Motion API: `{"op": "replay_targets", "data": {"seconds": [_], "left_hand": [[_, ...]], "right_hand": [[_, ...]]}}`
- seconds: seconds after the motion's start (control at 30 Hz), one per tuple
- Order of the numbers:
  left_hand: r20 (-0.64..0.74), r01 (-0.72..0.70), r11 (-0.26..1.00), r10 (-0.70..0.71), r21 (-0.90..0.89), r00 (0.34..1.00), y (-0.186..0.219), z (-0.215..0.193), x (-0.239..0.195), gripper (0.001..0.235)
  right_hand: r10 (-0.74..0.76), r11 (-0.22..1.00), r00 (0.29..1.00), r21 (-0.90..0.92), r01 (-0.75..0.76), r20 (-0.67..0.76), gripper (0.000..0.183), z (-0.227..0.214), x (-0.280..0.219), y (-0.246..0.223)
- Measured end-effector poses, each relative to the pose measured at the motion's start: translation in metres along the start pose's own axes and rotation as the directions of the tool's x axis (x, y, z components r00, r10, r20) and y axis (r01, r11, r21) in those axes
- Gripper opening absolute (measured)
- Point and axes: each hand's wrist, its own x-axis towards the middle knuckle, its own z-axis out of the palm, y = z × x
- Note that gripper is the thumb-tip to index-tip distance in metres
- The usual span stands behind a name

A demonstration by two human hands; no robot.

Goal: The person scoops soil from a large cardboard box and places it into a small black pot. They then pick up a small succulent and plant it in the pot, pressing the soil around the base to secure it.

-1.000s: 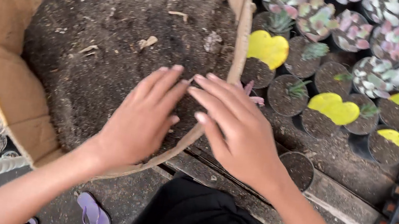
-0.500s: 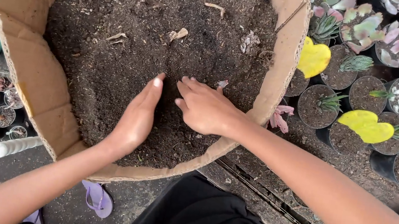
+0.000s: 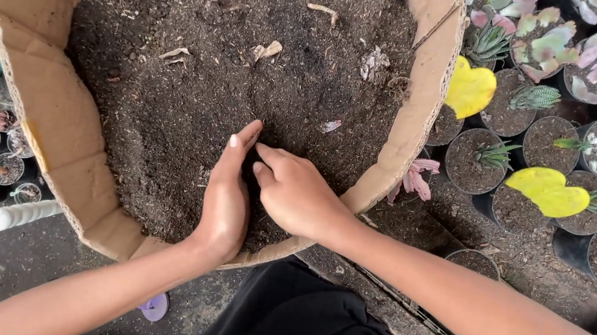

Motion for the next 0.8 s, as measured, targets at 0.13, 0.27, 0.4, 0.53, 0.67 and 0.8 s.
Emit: {"op": "replay_targets", "data": {"seconds": [0.13, 0.27, 0.4, 0.53, 0.67, 0.8], "left_hand": [[-0.082, 0.010, 0.994, -0.019, -0.109, 0.996, -0.005, 0.008, 0.000, 0.066], [-0.166, -0.069, 0.984, 0.041, -0.166, 0.985, -0.010, 0.015, 0.005, 0.059], [-0.246, -0.282, 0.943, 0.234, -0.179, 0.941, -0.002, 0.021, 0.007, 0.054], [-0.272, -0.530, 0.835, 0.482, -0.145, 0.833, 0.004, 0.039, -0.002, 0.051], [-0.244, -0.664, 0.726, 0.622, -0.178, 0.745, 0.011, 0.066, -0.010, 0.046], [-0.175, -0.722, 0.675, 0.700, -0.153, 0.692, 0.006, 0.097, -0.024, 0.045]], "right_hand": [[0.029, 0.988, 0.999, 0.150, -0.022, -0.045, 0.062, 0.014, 0.000, 0.004], [0.054, 0.903, 0.993, 0.429, -0.004, -0.106, 0.064, 0.021, -0.002, 0.006], [-0.091, 0.727, 0.980, 0.661, 0.186, -0.176, 0.061, 0.020, 0.001, 0.002], [-0.187, 0.537, 0.946, 0.779, 0.324, -0.265, 0.059, 0.011, 0.001, -0.003], [-0.228, 0.171, 0.862, 0.853, 0.493, -0.453, 0.056, -0.001, -0.010, 0.007], [-0.190, -0.049, 0.772, 0.791, 0.610, -0.607, 0.054, -0.011, -0.035, 0.031]]}}
